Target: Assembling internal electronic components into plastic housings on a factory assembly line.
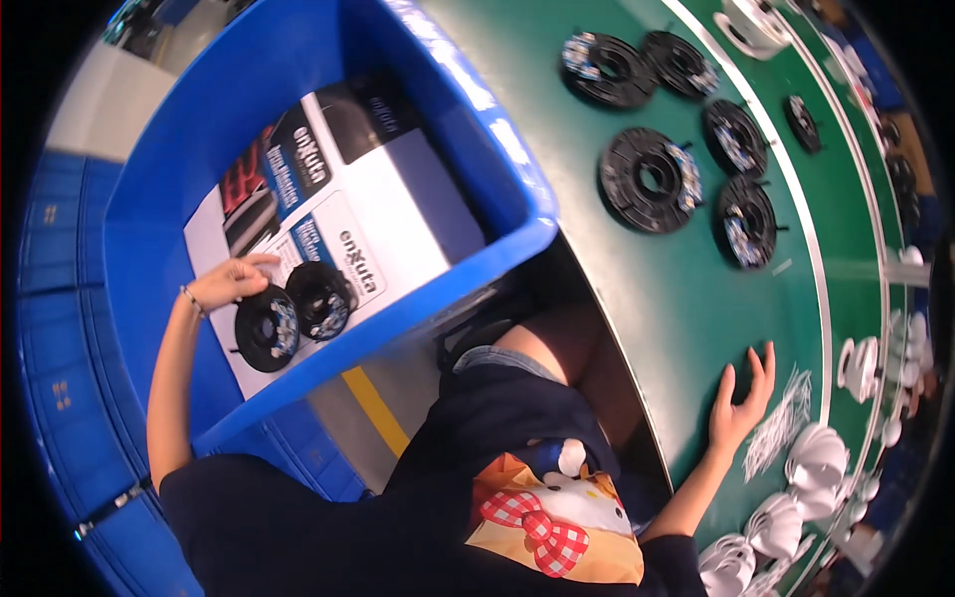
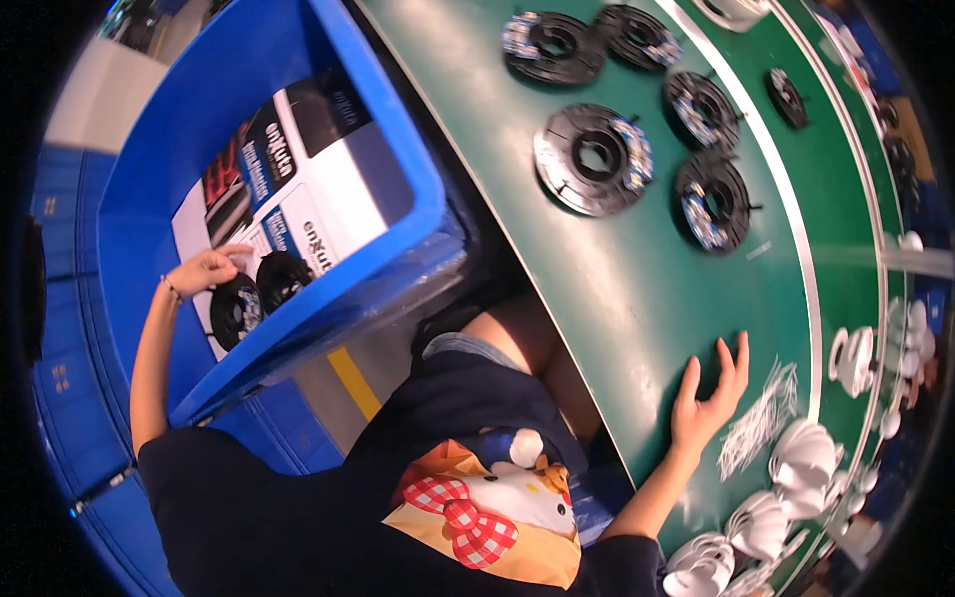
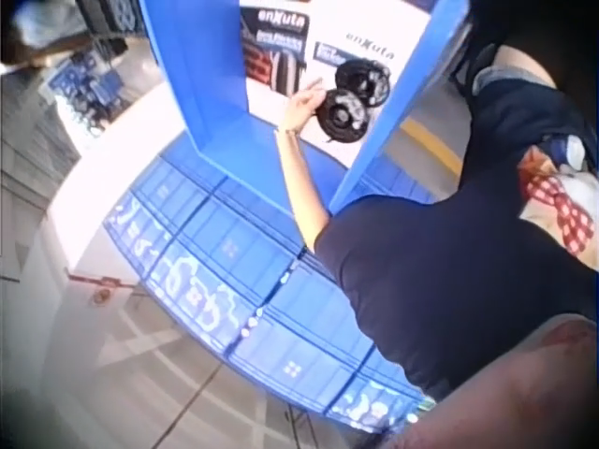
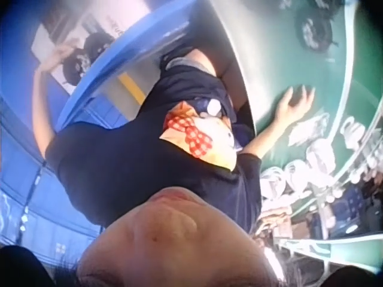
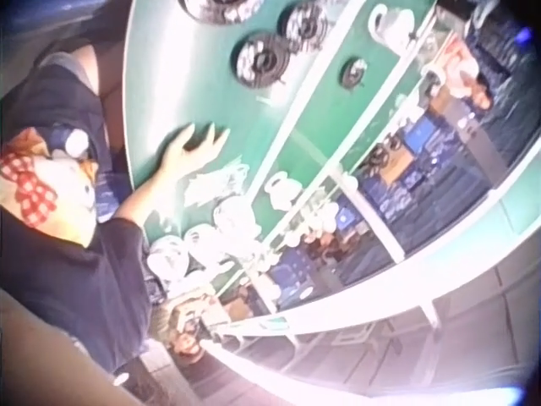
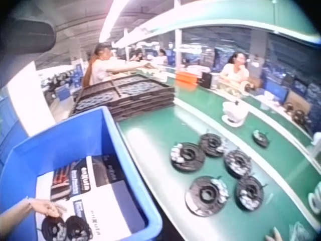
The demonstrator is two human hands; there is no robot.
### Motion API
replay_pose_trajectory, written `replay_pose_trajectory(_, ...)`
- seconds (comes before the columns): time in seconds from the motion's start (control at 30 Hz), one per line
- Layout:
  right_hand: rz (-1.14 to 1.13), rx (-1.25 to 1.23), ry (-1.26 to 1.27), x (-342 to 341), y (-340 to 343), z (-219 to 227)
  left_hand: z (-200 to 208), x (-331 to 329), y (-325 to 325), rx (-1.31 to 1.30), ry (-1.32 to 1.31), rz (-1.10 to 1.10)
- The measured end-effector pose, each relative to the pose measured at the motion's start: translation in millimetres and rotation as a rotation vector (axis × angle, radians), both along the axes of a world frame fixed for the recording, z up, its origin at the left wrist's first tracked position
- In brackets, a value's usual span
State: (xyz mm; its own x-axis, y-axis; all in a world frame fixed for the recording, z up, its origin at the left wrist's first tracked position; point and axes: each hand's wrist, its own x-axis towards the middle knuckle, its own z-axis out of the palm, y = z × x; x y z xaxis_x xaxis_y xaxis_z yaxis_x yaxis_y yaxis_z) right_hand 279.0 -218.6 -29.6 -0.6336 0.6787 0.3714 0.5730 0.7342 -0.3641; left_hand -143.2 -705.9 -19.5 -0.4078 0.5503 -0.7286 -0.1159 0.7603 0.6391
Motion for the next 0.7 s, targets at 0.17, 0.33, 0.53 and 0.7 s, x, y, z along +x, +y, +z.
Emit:
replay_pose_trajectory(0.17,-0.026,-0.019,0.014,5.2,0.4,3.0,-27.9,11.8,28.9,0.015,0.012,-0.002)
replay_pose_trajectory(0.33,-0.031,-0.049,0.028,8.1,2.3,4.9,-17.6,7.9,57.6,-0.075,0.030,-0.180)
replay_pose_trajectory(0.53,-0.043,-0.099,0.022,10.1,3.8,8.2,64.4,-26.3,55.6,-0.122,0.480,0.049)
replay_pose_trajectory(0.7,-0.013,-0.120,0.038,12.2,9.7,10.3,172.1,-76.9,74.4,0.440,0.601,0.288)
